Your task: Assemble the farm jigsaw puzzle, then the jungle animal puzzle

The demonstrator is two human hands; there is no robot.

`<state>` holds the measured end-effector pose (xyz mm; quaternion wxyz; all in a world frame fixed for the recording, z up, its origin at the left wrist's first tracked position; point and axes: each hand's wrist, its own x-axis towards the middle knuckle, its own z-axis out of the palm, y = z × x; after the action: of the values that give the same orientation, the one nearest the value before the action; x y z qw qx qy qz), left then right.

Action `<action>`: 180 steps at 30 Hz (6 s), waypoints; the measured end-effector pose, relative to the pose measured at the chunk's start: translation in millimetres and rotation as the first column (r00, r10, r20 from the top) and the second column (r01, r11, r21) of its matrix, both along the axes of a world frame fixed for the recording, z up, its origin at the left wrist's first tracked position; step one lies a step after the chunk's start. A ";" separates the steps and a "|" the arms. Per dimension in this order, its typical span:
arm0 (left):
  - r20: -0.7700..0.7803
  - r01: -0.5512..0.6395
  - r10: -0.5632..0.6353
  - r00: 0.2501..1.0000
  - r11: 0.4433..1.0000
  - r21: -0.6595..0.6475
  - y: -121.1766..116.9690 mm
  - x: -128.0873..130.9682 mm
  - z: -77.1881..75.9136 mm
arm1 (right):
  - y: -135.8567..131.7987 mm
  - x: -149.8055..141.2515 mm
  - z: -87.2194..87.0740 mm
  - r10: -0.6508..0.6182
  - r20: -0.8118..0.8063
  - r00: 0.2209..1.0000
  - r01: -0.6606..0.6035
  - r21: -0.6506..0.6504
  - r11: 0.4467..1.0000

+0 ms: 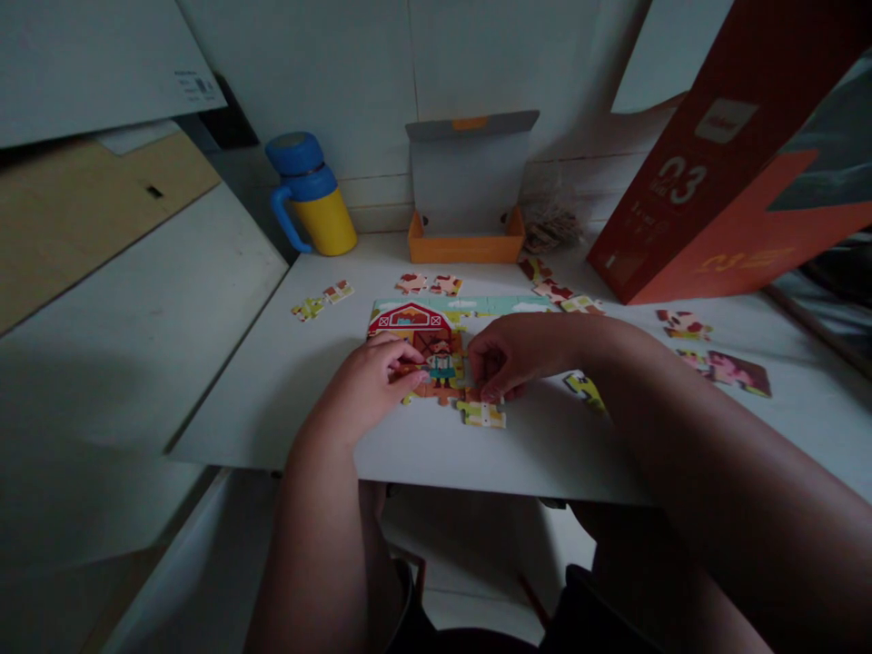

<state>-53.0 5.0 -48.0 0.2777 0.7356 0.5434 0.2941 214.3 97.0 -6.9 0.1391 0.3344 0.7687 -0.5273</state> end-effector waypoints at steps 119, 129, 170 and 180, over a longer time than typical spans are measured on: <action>-0.100 -0.007 0.013 0.995 0.999 0.053 -0.7 2.8 5.8 | -57.2 -13.8 32.9 0.055 0.410 0.911 -0.274 0.500 0.821; -0.145 -0.027 0.041 0.989 0.995 0.096 -2.7 4.7 10.8 | -37.4 0.7 25.7 -0.043 0.272 0.961 -0.146 0.636 0.758; -0.598 -0.687 0.667 0.445 0.682 0.251 -3.2 -110.3 15.9 | -12.1 -25.1 -0.2 -0.321 0.140 0.937 0.083 0.802 0.591; -0.607 -0.686 0.669 0.429 0.678 0.262 -3.2 -120.9 -2.5 | -11.7 -24.0 -6.0 -0.306 0.121 0.944 0.089 0.801 0.592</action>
<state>-173.9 1.7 -50.5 -0.0661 0.5044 0.8559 0.0934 190.2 85.3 -13.0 0.0127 0.5074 0.8554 -0.1033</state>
